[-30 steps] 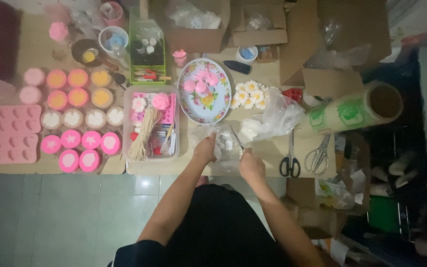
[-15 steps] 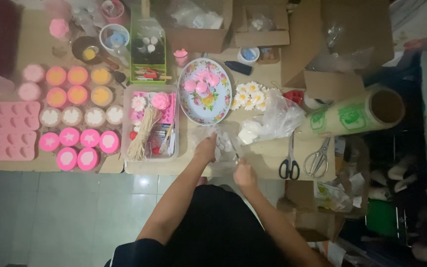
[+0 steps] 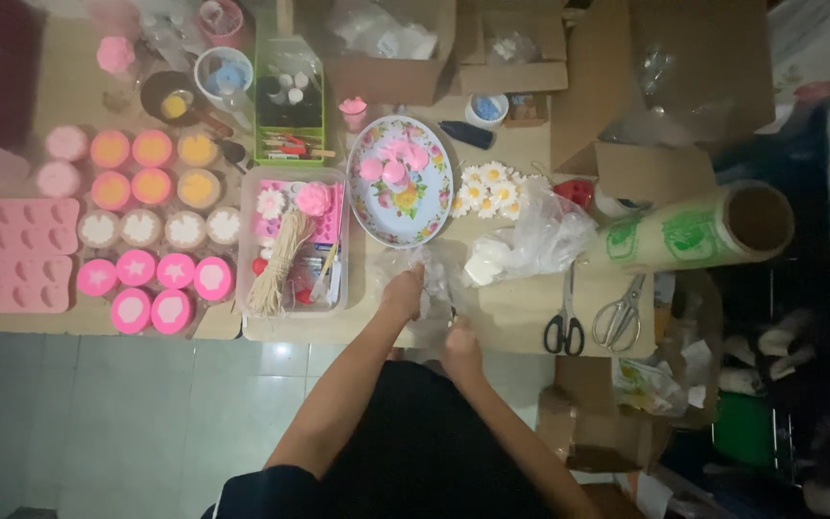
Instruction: Melting wax flakes and preparing candle molds in a workshop setting.
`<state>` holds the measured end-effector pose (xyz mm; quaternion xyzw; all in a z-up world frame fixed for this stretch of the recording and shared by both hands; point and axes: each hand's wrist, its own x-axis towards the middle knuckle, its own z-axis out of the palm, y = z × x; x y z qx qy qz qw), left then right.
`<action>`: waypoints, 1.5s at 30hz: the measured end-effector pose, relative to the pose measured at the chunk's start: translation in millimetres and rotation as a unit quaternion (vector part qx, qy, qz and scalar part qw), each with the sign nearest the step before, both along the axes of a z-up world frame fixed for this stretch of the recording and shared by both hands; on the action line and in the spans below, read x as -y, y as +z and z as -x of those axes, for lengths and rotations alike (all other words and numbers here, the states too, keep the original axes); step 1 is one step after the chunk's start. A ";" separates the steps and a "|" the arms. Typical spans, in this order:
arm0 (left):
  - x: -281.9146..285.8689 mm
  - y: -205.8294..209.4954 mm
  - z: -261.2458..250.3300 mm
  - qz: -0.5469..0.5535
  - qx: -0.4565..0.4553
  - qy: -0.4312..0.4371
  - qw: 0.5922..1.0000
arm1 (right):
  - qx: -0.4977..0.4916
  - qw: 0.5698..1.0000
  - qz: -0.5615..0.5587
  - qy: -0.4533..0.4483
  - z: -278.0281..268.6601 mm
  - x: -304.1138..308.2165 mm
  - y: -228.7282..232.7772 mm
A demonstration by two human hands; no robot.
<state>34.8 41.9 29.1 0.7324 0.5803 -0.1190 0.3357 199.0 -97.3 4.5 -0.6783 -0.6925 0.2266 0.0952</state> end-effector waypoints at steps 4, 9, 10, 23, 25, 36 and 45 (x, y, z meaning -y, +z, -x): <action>0.1 4.0 2.3 -0.007 0.034 0.016 0.999 | -0.027 0.992 0.097 -0.081 16.5 -8.5 9.6; 0.6 -15.8 2.3 -0.013 0.023 0.009 1.000 | -0.020 0.993 0.089 -0.079 22.9 -14.5 26.8; 3.1 -20.0 2.3 -0.028 0.035 0.012 0.999 | -0.016 0.993 0.088 -0.075 23.3 -14.5 28.5; -9.8 25.0 -3.3 0.025 0.042 0.035 0.998 | -0.009 0.975 0.125 -0.182 -24.1 -41.4 98.8; -8.4 25.8 -6.6 0.016 -0.005 -0.005 1.000 | 0.007 0.971 0.195 -0.139 -23.2 -35.7 87.0; -9.4 12.7 -0.1 0.003 -0.011 -0.023 1.000 | 0.043 0.967 0.227 -0.108 -14.2 -32.8 62.4; -15.9 22.6 -0.2 0.019 0.019 0.026 0.999 | -0.022 0.977 0.182 -0.104 9.8 -33.0 43.3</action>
